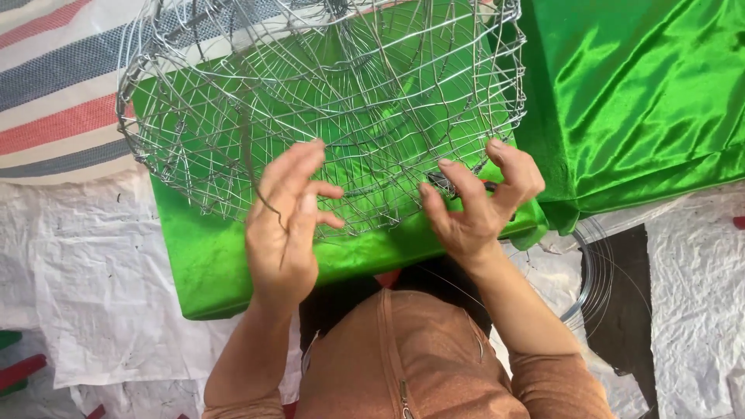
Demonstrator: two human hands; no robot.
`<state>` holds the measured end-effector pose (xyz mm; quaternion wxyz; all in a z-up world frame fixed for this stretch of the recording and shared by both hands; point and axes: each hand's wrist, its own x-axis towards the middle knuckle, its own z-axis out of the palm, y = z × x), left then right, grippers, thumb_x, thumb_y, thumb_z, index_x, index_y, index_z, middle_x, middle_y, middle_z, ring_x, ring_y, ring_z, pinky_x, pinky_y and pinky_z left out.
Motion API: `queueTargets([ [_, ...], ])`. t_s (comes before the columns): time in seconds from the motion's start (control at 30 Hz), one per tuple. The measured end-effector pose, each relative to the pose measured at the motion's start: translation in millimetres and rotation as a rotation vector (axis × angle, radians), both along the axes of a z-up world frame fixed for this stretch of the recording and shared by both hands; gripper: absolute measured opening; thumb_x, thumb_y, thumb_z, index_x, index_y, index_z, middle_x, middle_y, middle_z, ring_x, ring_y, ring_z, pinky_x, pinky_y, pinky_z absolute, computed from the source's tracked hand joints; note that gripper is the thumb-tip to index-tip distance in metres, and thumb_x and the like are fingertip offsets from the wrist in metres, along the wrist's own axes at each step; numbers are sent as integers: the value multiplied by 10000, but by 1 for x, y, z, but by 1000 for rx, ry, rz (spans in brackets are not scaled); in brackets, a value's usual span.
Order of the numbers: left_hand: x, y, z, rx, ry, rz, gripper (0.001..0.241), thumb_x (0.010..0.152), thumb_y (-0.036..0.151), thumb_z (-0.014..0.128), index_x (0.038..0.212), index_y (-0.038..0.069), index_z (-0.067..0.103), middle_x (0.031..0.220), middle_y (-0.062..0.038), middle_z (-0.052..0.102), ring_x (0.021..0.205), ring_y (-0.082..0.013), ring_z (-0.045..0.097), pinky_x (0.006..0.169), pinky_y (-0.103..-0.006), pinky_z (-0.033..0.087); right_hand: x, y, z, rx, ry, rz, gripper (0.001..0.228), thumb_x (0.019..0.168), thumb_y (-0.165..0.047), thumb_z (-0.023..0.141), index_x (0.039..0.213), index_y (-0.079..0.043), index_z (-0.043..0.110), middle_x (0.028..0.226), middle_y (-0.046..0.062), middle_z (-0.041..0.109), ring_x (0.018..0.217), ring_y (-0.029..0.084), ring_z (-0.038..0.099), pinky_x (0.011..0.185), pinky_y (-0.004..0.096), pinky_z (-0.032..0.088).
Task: Assembling a wire cage by manually weaving and securing thin wire to a metal frame using pliers.
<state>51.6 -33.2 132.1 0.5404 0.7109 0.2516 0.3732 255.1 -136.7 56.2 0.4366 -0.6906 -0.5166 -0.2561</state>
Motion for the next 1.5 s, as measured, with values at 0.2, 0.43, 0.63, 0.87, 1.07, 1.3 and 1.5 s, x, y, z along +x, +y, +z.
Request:
queueTargets([
  [0.2, 13, 7, -6, 414, 140, 81, 362, 1128, -46, 412, 1452, 74, 520, 1471, -220, 529, 892, -195, 721, 677, -199, 658, -2, 32, 7, 15, -31, -6, 376, 997, -546, 683, 1066, -182, 743, 1438, 109, 393, 1271, 297, 426, 1042, 468, 462],
  [0.43, 39, 7, 12, 717, 241, 108, 266, 1098, -76, 513, 1347, -60, 605, 1406, -238, 609, 1235, -376, 742, 969, -361, 688, -7, 47, 22, 98, -59, -73, 389, 1005, -539, 626, 936, -163, 694, 1371, 130, 471, 1215, 312, 465, 1001, 458, 501],
  [0.63, 41, 7, 1, 768, 311, 128, 372, 1066, -159, 498, 1394, -13, 596, 1443, -171, 610, 1199, -322, 763, 941, -351, 674, 2, 45, 26, 99, -116, -72, 365, 1048, -419, 590, 862, -126, 704, 1281, 144, 504, 1140, 340, 535, 965, 485, 489],
  [0.87, 43, 8, -2, 761, 317, 133, 361, 1071, -133, 510, 1384, 11, 615, 1447, -134, 614, 1166, -275, 772, 936, -339, 660, 6, 42, 24, 80, -46, -42, 340, 1051, -334, 619, 818, -106, 714, 1303, 143, 511, 1155, 337, 547, 939, 451, 500],
  [1.07, 46, 7, 3, 803, 343, 169, 317, 1117, -37, 480, 1396, 39, 610, 1432, -131, 634, 1195, -297, 775, 865, -331, 675, 5, 39, 25, 56, 55, 13, 256, 1029, -309, 663, 912, -97, 744, 1351, 170, 474, 1236, 344, 473, 978, 466, 519],
  [1.3, 51, 10, 16, 874, 423, 211, 438, 1051, -105, 492, 1426, 96, 596, 1359, -59, 671, 954, -228, 778, 682, -323, 601, 3, 42, 23, 85, 200, 80, 250, 1006, -336, 718, 1003, -86, 716, 1387, 162, 386, 1320, 350, 462, 1138, 556, 466],
  [1.5, 47, 10, 22, 724, 387, 112, 378, 1048, -72, 553, 1379, 101, 612, 1349, -82, 629, 952, -262, 760, 699, -371, 617, 15, 22, 14, 100, 265, 158, 226, 997, -278, 742, 1093, -76, 708, 1384, 146, 357, 1373, 359, 427, 1196, 568, 426],
])
